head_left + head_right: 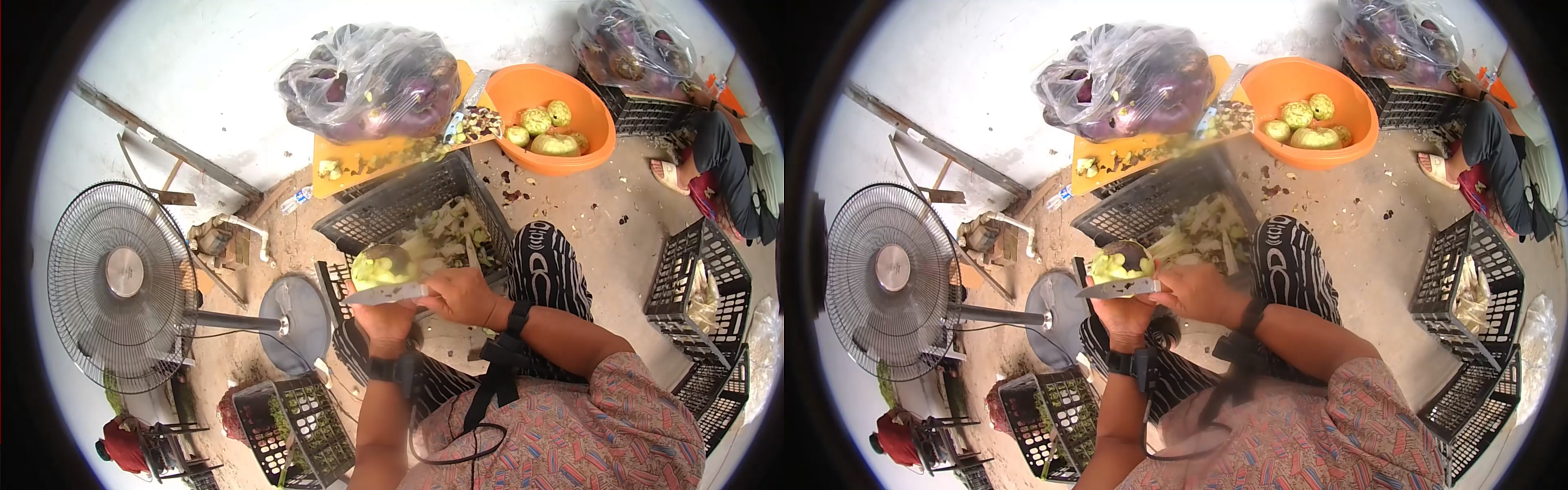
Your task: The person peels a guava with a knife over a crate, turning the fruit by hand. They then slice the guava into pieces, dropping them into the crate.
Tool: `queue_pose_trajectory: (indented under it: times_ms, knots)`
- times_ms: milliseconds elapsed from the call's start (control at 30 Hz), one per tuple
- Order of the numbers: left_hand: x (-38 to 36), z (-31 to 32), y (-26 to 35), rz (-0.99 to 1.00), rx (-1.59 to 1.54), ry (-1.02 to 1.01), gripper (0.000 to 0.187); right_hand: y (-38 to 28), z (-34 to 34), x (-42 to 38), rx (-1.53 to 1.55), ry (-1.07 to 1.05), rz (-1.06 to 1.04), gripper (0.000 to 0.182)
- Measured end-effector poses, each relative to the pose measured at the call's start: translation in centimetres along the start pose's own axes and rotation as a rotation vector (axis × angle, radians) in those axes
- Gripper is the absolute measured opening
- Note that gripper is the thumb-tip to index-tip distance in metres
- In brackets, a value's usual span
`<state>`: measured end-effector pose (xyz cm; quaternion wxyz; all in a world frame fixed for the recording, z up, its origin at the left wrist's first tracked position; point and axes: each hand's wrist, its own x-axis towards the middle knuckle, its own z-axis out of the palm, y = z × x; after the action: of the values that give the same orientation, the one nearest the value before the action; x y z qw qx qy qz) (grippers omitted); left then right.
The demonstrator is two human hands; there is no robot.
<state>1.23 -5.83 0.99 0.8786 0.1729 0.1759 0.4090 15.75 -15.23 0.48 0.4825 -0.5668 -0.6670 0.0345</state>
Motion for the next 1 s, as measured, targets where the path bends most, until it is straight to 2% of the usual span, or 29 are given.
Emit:
queue_pose_trajectory:
  times_ms: [267, 433, 1000]
  knots:
    - [0.2, -0.9, -0.1, 0.003, -0.004, 0.047, 0.065, 0.3, 0.1, 0.3, -0.003, 0.007, 0.052, 0.032]
    - [0.2, -1.4, -0.4, 0.095, 0.052, 0.053, 0.060, 0.0, 0.1, 0.3, 0.011, -0.005, 0.082, 0.033]
    - [-0.4, 0.2, -0.5, 0.145, 0.080, -0.015, 0.060, -0.3, -0.3, 0.2, 0.092, -0.040, 0.154, 0.032]
